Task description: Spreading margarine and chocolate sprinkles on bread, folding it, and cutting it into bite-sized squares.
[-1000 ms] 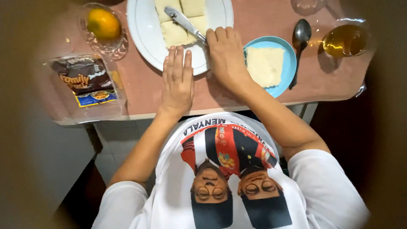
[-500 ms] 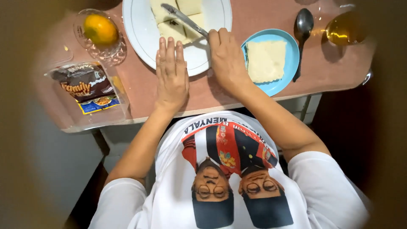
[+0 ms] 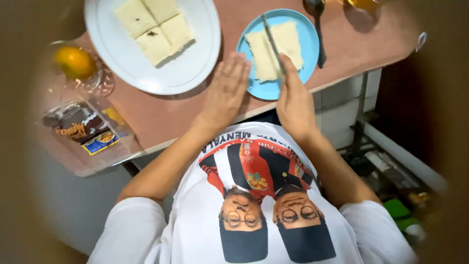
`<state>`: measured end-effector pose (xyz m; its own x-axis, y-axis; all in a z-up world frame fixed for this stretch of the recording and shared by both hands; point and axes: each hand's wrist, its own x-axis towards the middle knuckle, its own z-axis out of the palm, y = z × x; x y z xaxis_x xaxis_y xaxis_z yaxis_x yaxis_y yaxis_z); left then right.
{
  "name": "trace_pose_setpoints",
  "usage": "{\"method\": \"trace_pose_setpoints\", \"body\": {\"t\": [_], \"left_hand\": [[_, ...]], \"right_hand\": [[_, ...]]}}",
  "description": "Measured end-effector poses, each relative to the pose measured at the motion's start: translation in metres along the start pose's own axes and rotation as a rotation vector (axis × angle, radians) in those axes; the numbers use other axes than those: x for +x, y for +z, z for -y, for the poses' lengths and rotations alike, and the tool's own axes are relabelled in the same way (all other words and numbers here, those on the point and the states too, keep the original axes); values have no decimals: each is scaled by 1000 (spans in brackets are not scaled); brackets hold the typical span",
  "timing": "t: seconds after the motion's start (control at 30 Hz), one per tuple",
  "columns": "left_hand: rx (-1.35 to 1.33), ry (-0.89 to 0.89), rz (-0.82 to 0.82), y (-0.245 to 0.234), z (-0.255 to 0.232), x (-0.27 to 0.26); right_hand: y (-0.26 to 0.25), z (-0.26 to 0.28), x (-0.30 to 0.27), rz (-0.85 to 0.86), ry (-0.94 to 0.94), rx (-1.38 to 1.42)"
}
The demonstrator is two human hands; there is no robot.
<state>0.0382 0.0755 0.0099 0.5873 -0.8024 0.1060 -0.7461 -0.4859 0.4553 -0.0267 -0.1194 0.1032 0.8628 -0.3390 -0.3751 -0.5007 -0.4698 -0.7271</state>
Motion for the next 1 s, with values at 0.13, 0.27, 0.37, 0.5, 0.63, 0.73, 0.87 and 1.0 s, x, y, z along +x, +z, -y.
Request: {"method": "trace_pose_setpoints", "body": {"t": [0.13,0.27,0.37,0.5,0.63,0.73,0.87,1.0], "left_hand": [[-6,64,166,17,-22,31],[-46,37,151,41,-27,46],[-63,-19,110,49,-26,52],[-39,-79,145,56,-21,53],[-24,-91,157,61,-20,52],[-30,-89,136,67,-19,50],[-5,-91,126,70,-19,48],[-19,-81,107,69,-18,48]], "right_hand": [[-3,-43,-16,-67,-98,-70],[2,-63,-17,-109,-122,-174],[9,-66,-11,-83,-97,-240],[14,-68,-5,-14,-68,-321],[15,-64,-2,28,-2,-409],[16,-64,-3,36,15,-452],[12,-59,-3,46,4,-473],[11,-54,-4,41,9,-484]]}}
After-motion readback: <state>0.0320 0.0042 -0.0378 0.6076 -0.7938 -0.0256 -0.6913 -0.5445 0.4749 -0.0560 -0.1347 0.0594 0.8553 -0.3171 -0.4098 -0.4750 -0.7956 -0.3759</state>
